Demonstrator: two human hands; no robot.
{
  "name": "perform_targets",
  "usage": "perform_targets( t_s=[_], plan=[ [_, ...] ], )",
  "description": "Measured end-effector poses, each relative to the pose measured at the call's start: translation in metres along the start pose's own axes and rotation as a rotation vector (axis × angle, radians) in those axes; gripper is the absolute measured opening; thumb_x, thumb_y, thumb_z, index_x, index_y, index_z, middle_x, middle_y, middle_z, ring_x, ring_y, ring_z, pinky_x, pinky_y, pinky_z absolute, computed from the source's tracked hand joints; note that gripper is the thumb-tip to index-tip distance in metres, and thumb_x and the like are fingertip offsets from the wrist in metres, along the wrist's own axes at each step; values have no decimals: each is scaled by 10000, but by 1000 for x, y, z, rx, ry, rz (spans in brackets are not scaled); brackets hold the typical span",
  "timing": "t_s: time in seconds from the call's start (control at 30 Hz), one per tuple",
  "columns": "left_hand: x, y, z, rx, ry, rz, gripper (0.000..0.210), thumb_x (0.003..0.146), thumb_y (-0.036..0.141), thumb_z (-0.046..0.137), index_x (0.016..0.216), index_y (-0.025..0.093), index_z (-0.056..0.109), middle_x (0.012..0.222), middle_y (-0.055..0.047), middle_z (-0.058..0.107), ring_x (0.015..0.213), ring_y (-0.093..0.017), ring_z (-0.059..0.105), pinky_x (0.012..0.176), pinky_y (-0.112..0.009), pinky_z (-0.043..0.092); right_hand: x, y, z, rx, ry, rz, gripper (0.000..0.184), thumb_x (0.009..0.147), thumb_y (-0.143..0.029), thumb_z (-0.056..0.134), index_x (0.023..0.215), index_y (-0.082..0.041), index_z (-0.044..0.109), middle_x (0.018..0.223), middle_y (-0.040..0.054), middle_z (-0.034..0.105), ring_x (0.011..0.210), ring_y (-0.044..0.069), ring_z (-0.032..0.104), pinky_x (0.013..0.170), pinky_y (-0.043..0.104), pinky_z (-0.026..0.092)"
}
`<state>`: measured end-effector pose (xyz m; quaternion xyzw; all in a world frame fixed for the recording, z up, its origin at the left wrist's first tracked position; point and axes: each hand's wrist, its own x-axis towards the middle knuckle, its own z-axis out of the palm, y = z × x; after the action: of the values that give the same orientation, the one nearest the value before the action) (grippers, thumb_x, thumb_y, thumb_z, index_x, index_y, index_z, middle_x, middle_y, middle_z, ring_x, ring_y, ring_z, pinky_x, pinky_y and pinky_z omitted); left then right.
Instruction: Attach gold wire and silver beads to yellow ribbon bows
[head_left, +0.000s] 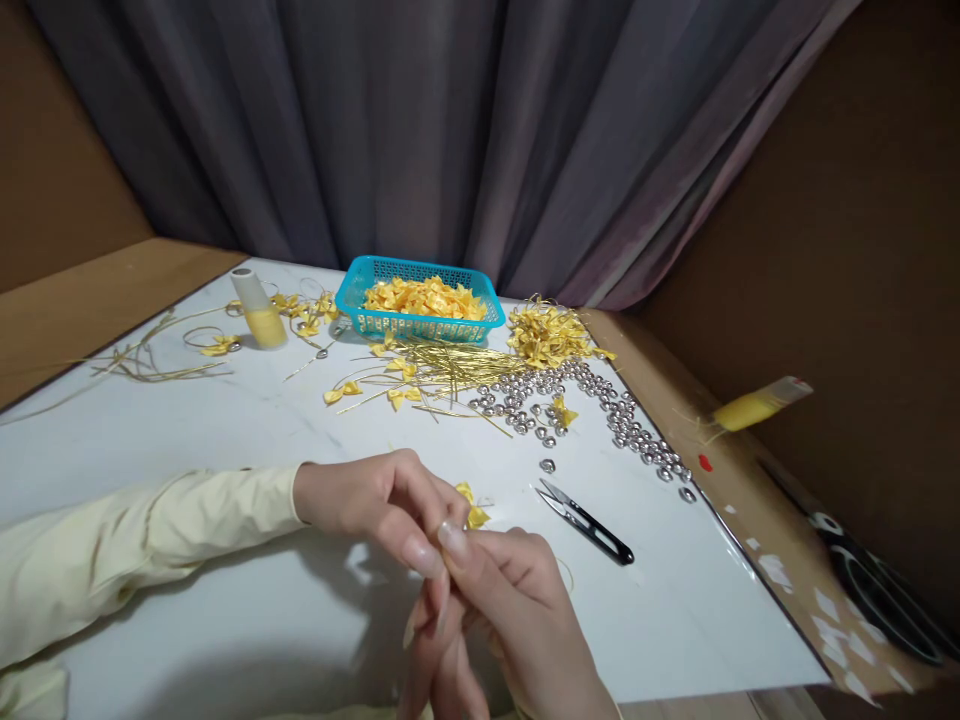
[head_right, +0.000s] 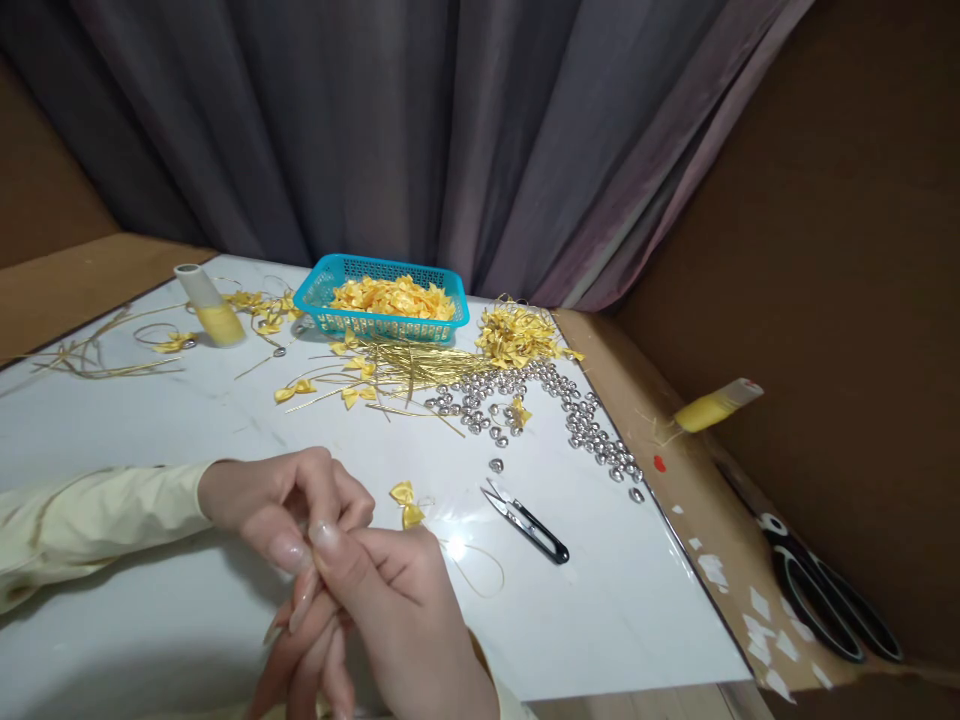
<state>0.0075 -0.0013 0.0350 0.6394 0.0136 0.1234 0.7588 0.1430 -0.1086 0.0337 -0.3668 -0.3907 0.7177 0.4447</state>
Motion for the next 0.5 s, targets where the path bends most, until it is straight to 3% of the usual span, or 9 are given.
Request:
perform_targets(
  t_s=[0.2,0.5],
  plan=[
    [0,1,0,27,11,-9,199,685,310,698,582,147,648,610,16,504,526,-84,423,514,-193,395,-1,-2,0,-47,-8,9,504,819,-575,521,574,-134,542,365,-8,509,274,58,420,255,138,253],
    [0,2,1,-8,-13,20,88,682,132,651,597,140,628,633,28,482,556,-71,433,517,-164,360,-1,1,1,-66,0,-30,498,842,-547,507,557,-139,523,354,-9,521,234,37,359,253,138,224]
  ],
)
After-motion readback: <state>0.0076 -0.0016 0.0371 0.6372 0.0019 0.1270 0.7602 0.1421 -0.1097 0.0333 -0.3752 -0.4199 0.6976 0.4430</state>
